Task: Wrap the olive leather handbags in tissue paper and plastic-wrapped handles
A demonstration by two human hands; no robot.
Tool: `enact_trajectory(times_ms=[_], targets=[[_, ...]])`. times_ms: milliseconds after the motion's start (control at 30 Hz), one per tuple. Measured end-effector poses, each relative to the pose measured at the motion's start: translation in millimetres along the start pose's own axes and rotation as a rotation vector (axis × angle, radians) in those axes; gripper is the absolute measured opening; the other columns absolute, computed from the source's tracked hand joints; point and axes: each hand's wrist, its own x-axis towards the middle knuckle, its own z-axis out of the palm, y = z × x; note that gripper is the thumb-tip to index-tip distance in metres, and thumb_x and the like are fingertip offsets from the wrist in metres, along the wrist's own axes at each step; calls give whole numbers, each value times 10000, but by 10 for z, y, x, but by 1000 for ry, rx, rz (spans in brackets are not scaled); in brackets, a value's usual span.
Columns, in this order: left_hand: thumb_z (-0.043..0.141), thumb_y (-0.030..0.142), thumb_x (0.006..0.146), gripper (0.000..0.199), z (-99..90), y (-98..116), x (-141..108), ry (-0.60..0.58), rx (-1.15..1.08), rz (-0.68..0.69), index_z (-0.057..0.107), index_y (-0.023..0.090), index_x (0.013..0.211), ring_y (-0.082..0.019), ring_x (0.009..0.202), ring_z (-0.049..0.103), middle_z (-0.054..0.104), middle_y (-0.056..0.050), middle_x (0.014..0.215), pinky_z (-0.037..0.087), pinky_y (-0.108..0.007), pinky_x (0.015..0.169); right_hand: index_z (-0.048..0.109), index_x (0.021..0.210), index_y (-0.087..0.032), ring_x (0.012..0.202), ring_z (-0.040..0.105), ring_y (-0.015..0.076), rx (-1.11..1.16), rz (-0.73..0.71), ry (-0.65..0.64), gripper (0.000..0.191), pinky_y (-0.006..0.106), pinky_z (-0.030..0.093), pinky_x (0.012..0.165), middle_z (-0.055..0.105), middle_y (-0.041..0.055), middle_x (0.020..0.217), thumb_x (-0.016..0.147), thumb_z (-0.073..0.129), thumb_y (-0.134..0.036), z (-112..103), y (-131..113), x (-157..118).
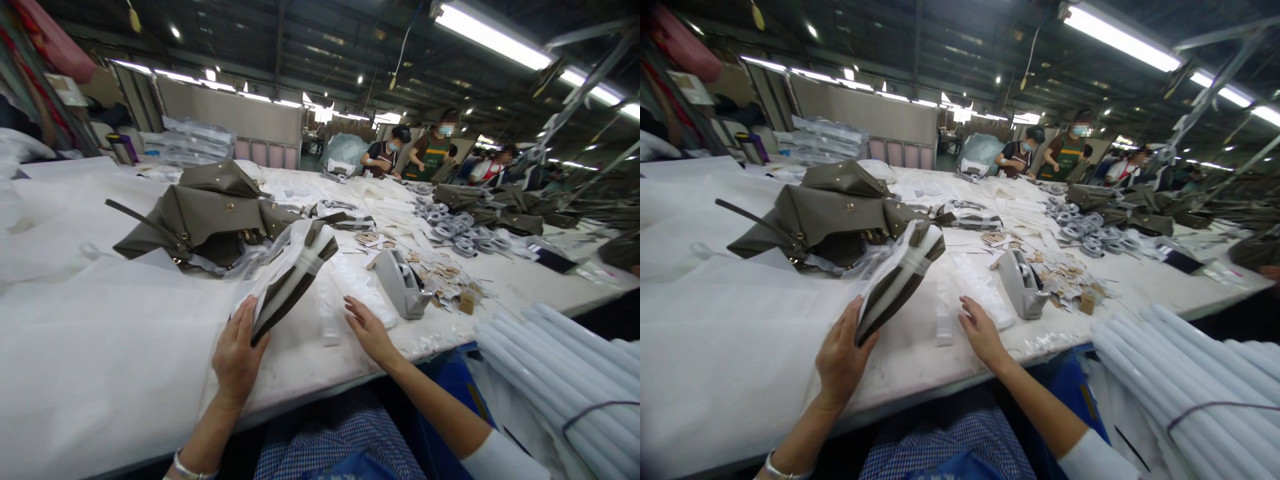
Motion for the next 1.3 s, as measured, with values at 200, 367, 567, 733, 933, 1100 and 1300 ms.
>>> enact_trajectory(times_ms=[200, 367, 567, 733, 933, 1100, 1300], targets=[[656, 235, 889, 771, 10, 20, -7, -2, -1, -2, 253, 246, 1547, -288, 1314, 516, 511, -111, 1464, 439, -424, 1080, 691, 1170, -231, 1381, 425, 329, -370, -166, -48, 412, 565, 302, 1152, 587, 111, 1387, 797, 740, -400, 43, 62, -459], [662, 224, 881, 784, -1, 17, -13, -32, 0, 14, 249, 251, 1548, -285, 1330, 500, 503, -109, 1472, 426, -425, 1093, 718, 952, -225, 1206, 578, 300, -295, -130, 47, 207, 523, 360, 1088, 699, 92, 1197, 797, 726, -362, 240, -108, -318], [663, 214, 876, 800, -5, 25, -3, -39, 0, 35, 235, 246, 1552, -287, 1334, 495, 496, -113, 1476, 423, -428, 1097, 590, 925, -222, 818, 676, 209, 55, 54, 89, 255, 352, 511, 821, 722, 33, 838, 900, 554, -473, 288, -387, -181], [651, 208, 881, 789, -4, 31, 3, -45, -3, 53, 238, 246, 1552, -295, 1332, 497, 498, -119, 1473, 426, -441, 1095, 514, 1065, -222, 413, 517, 124, 367, 452, -113, 353, 238, 415, 440, 672, -25, 668, 905, 494, -536, 231, -525, -260], [651, 208, 881, 789, -8, 29, -2, -65, 2, 45, 238, 252, 1551, -293, 1331, 499, 495, -116, 1476, 428, -438, 1093, 638, 1210, -187, 714, 700, 253, -417, 253, -300, 422, 350, 525, 683, 737, 81, 762, 909, 566, -473, -38, -590, -444], [632, 200, 889, 764, -16, 32, 9, -60, 20, 68, 248, 250, 1548, -294, 1319, 511, 499, -116, 1473, 441, -438, 1080, 567, 1368, -199, 1278, 543, 307, -629, -229, -169, 489, 459, 394, 1085, 603, 151, 1362, 944, 550, -442, 47, -417, -246], [630, 212, 894, 741, -84, 87, 180, -49, 51, 88, 270, 247, 1540, -293, 1293, 537, 533, -118, 1442, 460, -437, 1058, 387, 1507, -151, 1473, 261, 331, -609, -356, -363, 789, 536, 205, 1198, 338, 173, 1565, 898, 531, -631, 617, -238, 12]])
